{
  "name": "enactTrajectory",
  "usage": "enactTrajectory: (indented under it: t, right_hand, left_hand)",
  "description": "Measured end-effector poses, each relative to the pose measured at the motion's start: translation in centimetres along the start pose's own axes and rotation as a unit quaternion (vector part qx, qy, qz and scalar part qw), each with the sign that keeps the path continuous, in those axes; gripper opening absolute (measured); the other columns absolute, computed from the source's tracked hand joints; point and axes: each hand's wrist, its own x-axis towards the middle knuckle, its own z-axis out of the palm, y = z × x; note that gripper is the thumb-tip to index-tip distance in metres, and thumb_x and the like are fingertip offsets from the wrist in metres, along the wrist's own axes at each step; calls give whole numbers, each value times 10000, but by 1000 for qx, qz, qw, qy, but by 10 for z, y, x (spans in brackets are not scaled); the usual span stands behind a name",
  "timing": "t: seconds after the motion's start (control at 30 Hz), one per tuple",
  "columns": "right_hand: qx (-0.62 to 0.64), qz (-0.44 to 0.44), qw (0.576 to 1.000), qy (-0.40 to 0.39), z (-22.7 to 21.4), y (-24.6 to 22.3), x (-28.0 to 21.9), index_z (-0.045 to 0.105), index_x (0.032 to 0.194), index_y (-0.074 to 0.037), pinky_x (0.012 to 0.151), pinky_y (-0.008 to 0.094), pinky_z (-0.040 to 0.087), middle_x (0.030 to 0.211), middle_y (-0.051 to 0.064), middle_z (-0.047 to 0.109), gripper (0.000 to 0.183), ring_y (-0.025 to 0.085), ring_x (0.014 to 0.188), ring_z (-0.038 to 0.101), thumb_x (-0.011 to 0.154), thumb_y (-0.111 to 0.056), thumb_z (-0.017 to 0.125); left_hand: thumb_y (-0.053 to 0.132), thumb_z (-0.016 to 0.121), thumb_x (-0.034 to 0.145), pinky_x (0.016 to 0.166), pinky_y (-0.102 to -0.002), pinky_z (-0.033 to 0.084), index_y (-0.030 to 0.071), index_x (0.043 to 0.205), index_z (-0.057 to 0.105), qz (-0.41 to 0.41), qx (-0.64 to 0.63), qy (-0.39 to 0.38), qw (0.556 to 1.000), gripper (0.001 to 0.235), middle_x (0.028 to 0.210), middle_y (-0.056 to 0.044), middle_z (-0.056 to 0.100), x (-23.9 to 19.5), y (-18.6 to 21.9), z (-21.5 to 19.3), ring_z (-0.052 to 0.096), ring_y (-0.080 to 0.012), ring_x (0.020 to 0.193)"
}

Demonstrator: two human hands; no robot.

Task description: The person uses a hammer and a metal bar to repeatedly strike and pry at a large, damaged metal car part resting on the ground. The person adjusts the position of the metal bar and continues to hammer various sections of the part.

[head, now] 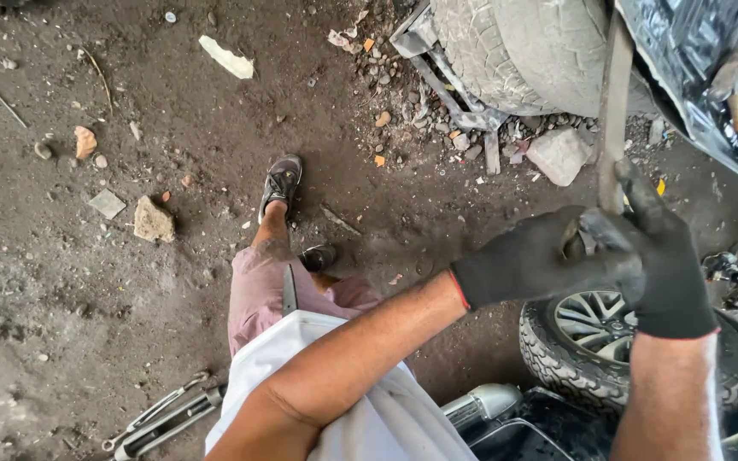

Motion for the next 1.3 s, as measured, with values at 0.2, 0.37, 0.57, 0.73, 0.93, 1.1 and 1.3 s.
enactTrajectory:
  t: [0.2, 0.37, 0.57, 0.73, 0.93, 1.1, 1.3]
  right_hand:
    - [81, 188, 979, -9, -15, -32, 10, 535, 1607, -52, 793, 245, 504, 1170, 88, 673, 675, 99, 919, 619, 969, -162, 724]
    - [87, 201, 976, 2, 10, -4, 13, 461, 1630, -68, 678, 264, 540, 1050, 101, 687, 721, 109, 754, 593, 949, -128, 689]
    - [85, 187, 979, -3, 17, -64, 32, 410, 1618, -61, 915, 283, 552, 1470, 133, 615, 701, 157, 1052, 676, 964, -89, 661]
    - [26, 137, 990, -20, -19, -30, 28, 559, 1486, -21, 1033, 312, 509, 1422, 230, 642, 479, 217, 1197, 659, 1013, -68, 617]
    - [-77, 0, 995, -65, -47, -46, 37, 603, 1370, -2, 1021, 333, 526, 1408, 208, 624, 405, 261, 1232, 649, 981, -115, 593]
    - [93, 173, 981, -6, -72, -31, 21, 590, 1418, -29, 952, 339, 532, 1337, 170, 668, 399, 217, 1154, 669, 1044, -153, 530]
    - [16, 39, 999, -13, -76, -34, 7, 572, 1350, 0, 968, 333, 550, 1315, 133, 655, 439, 189, 1171, 680, 956, -178, 647]
  left_hand:
    - [532, 718, 843, 850, -406, 583, -80, 1316, 514, 81, 214, 6, 973, 800, 1029, -232, 705, 0, 65, 0, 722, -307, 957]
    - [635, 567, 927, 667, -421, 589, -74, 1146, 544, -16, 404, -51, 913, 743, 832, -187, 715, 2, 31, -4, 745, -321, 732]
    - [719, 536, 888, 670, -445, 586, -72, 1105, 572, 25, 406, -4, 914, 822, 798, -191, 696, 7, 30, -17, 729, -338, 721]
    - [805, 497, 842, 745, -451, 567, 24, 1101, 615, 63, 495, 17, 866, 832, 881, -163, 709, 28, 67, -21, 726, -330, 797]
    - [853, 451, 795, 1038, -581, 445, 22, 1403, 552, 138, 583, 37, 800, 1034, 1263, -166, 639, 50, 107, -22, 614, -336, 1172]
    - [834, 440, 778, 1209, -616, 320, 119, 1531, 489, 267, 539, 111, 791, 1040, 1514, -148, 554, 69, 71, 1, 494, -359, 1461]
    - [846, 442, 820, 1185, -561, 329, 138, 1518, 518, 235, 503, 41, 831, 997, 1456, -151, 596, 79, 81, 3, 536, -346, 1359]
